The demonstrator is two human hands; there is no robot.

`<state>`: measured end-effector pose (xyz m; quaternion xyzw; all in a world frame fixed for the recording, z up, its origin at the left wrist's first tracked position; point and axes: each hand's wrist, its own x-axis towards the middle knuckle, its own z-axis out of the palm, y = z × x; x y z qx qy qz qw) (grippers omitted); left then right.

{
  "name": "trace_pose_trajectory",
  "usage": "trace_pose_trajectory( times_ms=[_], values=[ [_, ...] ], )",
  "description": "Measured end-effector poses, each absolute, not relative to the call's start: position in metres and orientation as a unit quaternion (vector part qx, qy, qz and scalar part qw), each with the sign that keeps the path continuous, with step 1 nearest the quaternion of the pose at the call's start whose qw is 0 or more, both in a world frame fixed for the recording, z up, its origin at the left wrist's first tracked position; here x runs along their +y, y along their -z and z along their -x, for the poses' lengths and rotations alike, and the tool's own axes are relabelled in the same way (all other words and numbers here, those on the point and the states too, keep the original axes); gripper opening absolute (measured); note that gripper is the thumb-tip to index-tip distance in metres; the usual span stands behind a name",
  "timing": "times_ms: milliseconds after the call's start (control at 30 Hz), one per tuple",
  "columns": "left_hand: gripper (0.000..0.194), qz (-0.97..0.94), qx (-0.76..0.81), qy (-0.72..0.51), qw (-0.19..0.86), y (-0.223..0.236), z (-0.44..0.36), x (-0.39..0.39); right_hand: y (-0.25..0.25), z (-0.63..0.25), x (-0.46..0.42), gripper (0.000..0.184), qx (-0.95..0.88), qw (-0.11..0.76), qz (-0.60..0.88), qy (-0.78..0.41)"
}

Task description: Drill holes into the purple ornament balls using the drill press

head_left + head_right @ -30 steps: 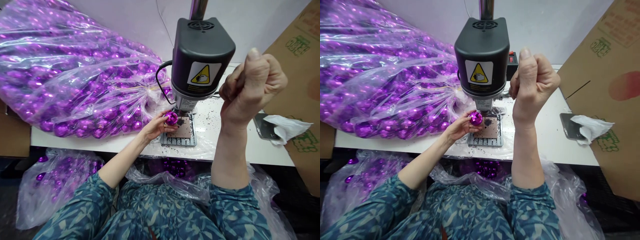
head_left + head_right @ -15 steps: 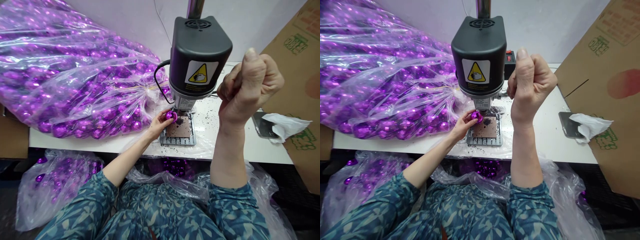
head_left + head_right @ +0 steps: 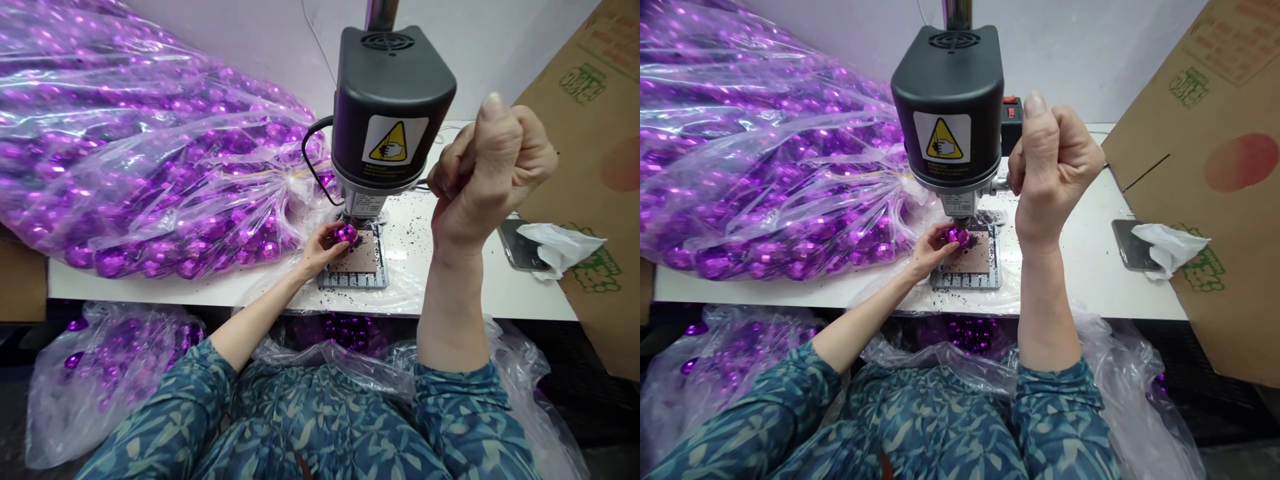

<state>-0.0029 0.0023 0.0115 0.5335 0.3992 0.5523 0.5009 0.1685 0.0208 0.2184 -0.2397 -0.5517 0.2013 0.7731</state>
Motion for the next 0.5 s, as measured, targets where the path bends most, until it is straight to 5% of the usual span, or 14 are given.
trace_pose_trajectory(
  times_ms=[500],
  values=[
    [0.058,-0.669,0.422,-0.489,0.368,-0.011,-0.002,-0.007,-0.216,-0.167,0.02,0.065,-0.545,0.784,0.203,-0.217]
  ],
)
